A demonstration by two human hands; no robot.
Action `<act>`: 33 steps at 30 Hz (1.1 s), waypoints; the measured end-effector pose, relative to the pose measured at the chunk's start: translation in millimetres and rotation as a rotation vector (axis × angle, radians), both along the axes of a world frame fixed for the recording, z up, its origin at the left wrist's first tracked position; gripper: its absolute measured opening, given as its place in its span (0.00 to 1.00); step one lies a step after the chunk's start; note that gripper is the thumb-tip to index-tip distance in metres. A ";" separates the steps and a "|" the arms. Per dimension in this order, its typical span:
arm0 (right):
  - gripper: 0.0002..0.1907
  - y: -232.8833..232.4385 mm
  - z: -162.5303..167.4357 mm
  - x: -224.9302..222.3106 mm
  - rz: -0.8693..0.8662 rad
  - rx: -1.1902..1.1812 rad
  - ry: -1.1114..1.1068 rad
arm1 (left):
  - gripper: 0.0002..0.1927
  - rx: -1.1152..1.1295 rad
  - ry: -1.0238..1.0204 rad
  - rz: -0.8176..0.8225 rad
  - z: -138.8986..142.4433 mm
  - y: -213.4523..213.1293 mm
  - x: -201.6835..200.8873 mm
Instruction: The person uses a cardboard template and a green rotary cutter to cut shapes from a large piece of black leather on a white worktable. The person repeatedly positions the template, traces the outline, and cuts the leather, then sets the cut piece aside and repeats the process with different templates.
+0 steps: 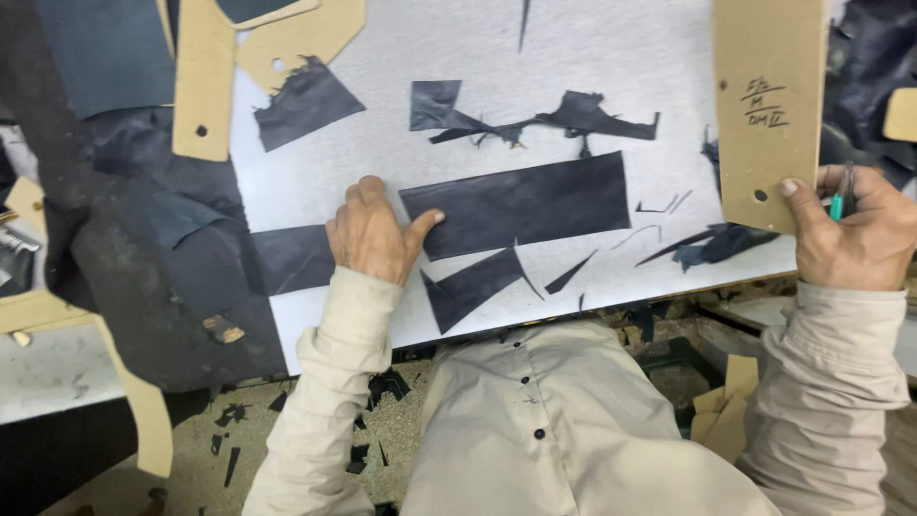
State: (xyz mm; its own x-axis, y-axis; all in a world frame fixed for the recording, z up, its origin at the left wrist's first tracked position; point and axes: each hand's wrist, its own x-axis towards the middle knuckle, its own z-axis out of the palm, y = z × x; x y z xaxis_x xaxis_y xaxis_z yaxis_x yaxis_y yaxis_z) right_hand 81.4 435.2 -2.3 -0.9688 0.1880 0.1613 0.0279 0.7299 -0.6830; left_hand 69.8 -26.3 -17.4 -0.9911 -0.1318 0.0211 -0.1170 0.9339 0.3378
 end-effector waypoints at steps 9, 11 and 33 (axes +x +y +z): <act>0.05 15.9 0.6 4.9 -0.015 0.025 0.125 | 0.16 0.336 -0.080 -0.085 -5.9 15.6 0.5; 0.06 5.5 6.4 6.5 -0.005 0.006 0.153 | 0.16 0.564 -0.277 0.117 -4.0 -6.6 5.2; 0.15 -160.0 3.8 -96.4 0.671 0.053 -0.668 | 0.27 1.379 -0.115 0.215 -44.7 -64.9 25.7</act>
State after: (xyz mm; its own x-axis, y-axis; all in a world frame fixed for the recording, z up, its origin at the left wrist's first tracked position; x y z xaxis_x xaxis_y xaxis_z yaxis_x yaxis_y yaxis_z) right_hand -15.0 275.2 1.4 -0.7670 -0.4337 -0.4729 -0.0361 0.7650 -0.6431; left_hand 95.5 -91.2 -62.2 -0.9365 -0.1273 -0.3267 -0.3026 -0.1773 0.9365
